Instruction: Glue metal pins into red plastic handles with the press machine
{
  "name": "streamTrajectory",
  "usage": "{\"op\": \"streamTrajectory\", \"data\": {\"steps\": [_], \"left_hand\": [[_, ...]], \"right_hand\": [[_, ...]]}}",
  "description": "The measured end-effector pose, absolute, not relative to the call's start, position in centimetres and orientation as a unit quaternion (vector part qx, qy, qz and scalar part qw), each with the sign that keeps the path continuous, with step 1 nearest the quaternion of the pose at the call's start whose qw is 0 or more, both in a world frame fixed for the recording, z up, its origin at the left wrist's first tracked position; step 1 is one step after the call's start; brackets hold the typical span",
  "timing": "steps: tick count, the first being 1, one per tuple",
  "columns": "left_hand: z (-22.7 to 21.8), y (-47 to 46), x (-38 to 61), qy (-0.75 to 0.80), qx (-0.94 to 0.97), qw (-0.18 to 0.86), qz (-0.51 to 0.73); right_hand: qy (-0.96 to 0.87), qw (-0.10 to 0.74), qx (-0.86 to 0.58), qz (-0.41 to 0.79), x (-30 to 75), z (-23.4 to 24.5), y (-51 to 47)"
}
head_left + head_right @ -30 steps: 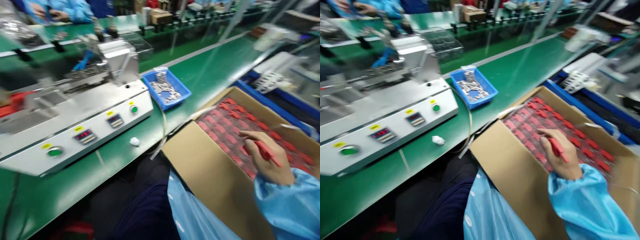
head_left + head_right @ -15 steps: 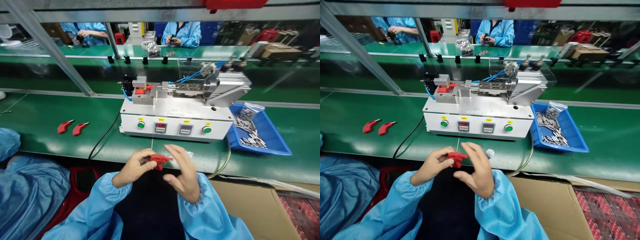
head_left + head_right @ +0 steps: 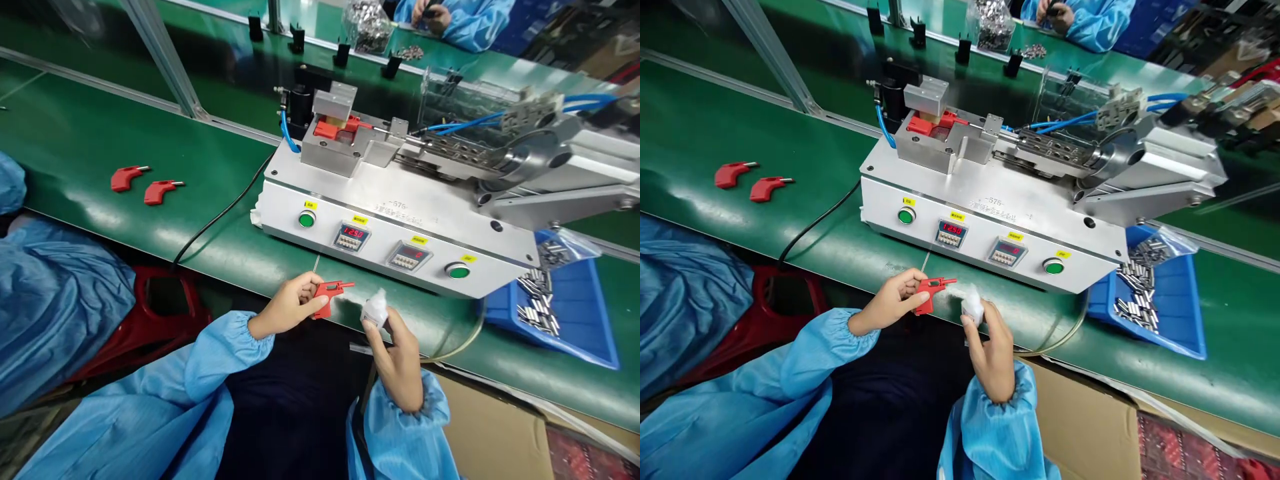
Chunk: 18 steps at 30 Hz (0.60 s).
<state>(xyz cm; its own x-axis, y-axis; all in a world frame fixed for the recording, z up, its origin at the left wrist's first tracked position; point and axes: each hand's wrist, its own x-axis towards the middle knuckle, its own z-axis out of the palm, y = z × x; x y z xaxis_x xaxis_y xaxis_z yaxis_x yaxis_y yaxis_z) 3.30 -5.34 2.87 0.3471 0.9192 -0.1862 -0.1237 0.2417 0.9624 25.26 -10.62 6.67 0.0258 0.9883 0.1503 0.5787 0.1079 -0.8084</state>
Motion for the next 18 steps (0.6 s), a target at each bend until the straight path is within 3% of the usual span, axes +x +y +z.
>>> {"op": "streamTrajectory", "data": {"steps": [5, 18], "left_hand": [[2.8, -5.3, 3.0, 0.414, 0.478, 0.666, 0.395], [3.3, -5.2, 2.9, 0.414, 0.495, 0.658, 0.388]], "right_hand": [[-0.608, 0.410, -0.645, 0.214, 24.8, 8.4, -10.9], [-0.597, 0.365, -0.670, 0.249, 24.8, 8.2, -10.7]]}}
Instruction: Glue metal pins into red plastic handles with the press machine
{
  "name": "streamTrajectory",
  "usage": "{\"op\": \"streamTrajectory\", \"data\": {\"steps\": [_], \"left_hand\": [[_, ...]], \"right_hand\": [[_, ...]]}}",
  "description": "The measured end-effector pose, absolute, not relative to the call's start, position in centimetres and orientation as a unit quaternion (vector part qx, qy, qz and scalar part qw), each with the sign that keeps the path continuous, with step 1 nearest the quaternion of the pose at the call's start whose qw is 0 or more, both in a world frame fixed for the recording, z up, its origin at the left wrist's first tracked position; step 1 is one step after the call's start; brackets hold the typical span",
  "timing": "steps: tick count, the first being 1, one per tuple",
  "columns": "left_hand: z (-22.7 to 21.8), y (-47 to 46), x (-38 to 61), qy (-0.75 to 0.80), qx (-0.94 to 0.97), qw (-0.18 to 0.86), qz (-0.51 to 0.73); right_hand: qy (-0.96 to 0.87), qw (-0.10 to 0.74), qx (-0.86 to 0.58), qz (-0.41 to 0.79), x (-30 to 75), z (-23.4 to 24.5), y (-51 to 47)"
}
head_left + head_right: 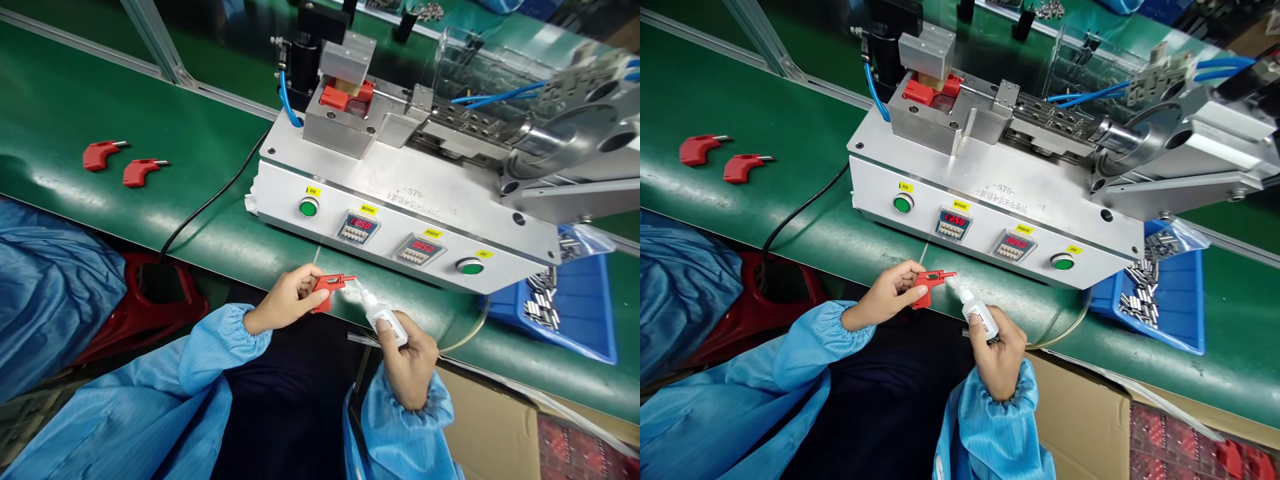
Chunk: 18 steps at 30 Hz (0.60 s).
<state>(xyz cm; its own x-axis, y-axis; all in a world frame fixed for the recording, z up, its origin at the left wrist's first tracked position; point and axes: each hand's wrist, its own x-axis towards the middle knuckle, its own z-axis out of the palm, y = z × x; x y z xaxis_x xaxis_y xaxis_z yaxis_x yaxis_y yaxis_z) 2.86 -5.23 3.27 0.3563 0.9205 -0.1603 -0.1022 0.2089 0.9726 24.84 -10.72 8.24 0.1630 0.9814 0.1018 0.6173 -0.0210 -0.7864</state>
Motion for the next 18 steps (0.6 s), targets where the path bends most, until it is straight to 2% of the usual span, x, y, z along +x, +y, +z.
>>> {"op": "streamTrajectory", "data": {"steps": [18], "left_hand": [[3.37, -5.19, 2.70, 0.412, 0.503, 0.659, 0.378]], "right_hand": [[-0.591, 0.371, -0.669, 0.257, 24.66, 7.82, -10.72]]}}
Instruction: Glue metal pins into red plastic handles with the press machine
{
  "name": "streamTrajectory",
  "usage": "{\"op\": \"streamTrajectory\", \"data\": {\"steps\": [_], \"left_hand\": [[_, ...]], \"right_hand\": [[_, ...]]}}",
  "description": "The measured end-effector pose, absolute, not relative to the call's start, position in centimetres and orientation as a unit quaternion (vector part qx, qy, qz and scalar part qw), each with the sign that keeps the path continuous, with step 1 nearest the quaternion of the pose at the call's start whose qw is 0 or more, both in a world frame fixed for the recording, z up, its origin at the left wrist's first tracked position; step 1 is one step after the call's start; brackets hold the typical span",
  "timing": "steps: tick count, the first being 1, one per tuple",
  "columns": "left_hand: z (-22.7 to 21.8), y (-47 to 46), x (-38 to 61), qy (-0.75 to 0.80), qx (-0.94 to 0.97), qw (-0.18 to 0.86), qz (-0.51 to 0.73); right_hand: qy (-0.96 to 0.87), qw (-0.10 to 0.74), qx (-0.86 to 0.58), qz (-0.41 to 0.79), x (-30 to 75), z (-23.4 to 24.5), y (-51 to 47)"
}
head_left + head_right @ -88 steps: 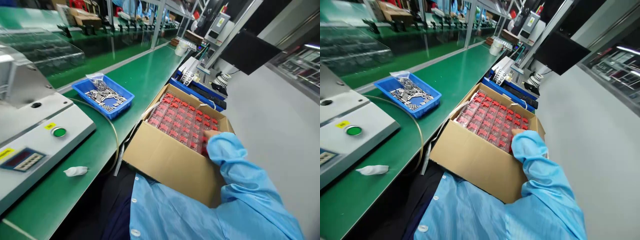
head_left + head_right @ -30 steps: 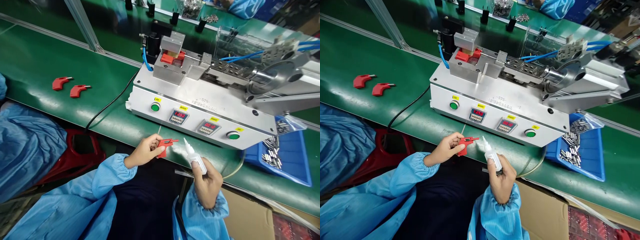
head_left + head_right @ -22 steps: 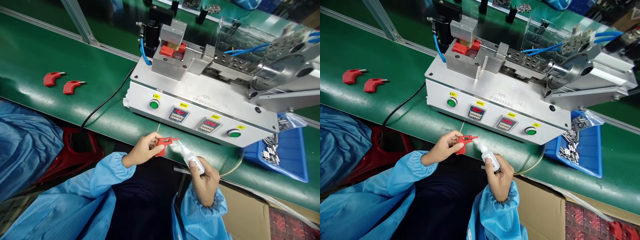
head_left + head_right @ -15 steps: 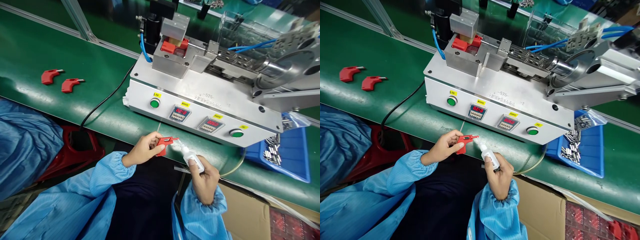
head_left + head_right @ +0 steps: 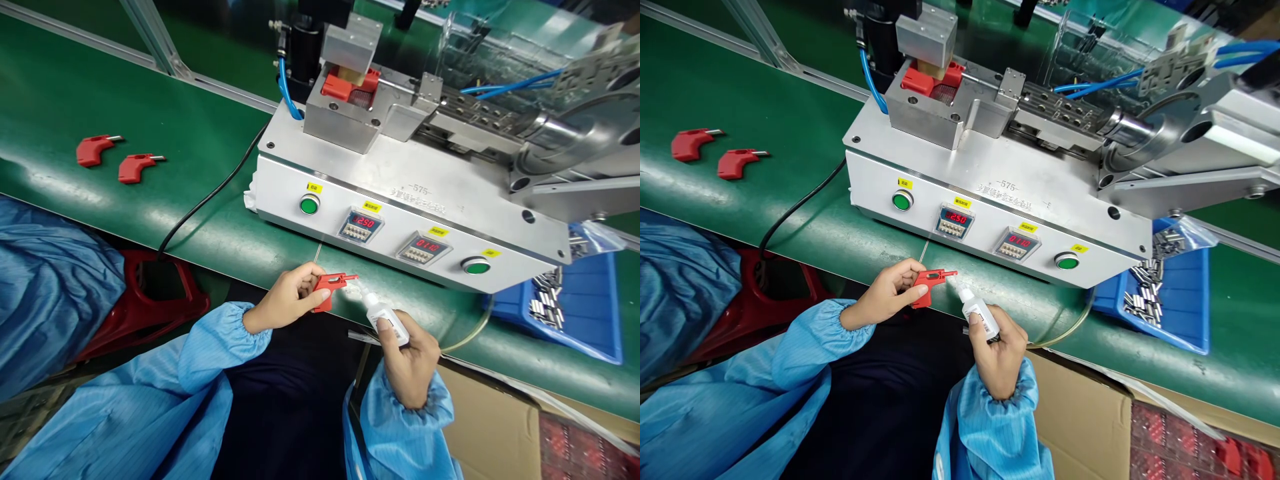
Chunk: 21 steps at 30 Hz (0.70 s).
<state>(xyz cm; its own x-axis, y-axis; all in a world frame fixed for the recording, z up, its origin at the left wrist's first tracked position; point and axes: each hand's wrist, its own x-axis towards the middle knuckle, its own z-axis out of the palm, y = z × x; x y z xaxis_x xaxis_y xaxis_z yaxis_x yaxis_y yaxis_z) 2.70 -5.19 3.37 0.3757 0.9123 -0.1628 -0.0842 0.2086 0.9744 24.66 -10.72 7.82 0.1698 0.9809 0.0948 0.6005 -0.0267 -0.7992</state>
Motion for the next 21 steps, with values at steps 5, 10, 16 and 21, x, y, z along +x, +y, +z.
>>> {"op": "streamTrajectory", "data": {"steps": [5, 10, 16, 21], "left_hand": [[3.3, -5.1, 2.7, 0.422, 0.484, 0.668, 0.376], [3.4, -5.4, 2.9, 0.431, 0.463, 0.684, 0.364], [2.9, -6.1, 2.8, 0.479, 0.451, 0.682, 0.319], [2.9, -5.8, 1.2, 0.488, 0.458, 0.686, 0.286]], "right_hand": [[-0.568, 0.381, -0.666, 0.298, 24.9, 7.3, -11.1], [-0.530, 0.439, -0.635, 0.352, 25.6, 6.1, -11.2], [-0.590, 0.431, -0.634, 0.253, 25.2, 3.0, -11.3], [-0.623, 0.377, -0.665, 0.168, 25.6, 1.8, -12.8]]}}
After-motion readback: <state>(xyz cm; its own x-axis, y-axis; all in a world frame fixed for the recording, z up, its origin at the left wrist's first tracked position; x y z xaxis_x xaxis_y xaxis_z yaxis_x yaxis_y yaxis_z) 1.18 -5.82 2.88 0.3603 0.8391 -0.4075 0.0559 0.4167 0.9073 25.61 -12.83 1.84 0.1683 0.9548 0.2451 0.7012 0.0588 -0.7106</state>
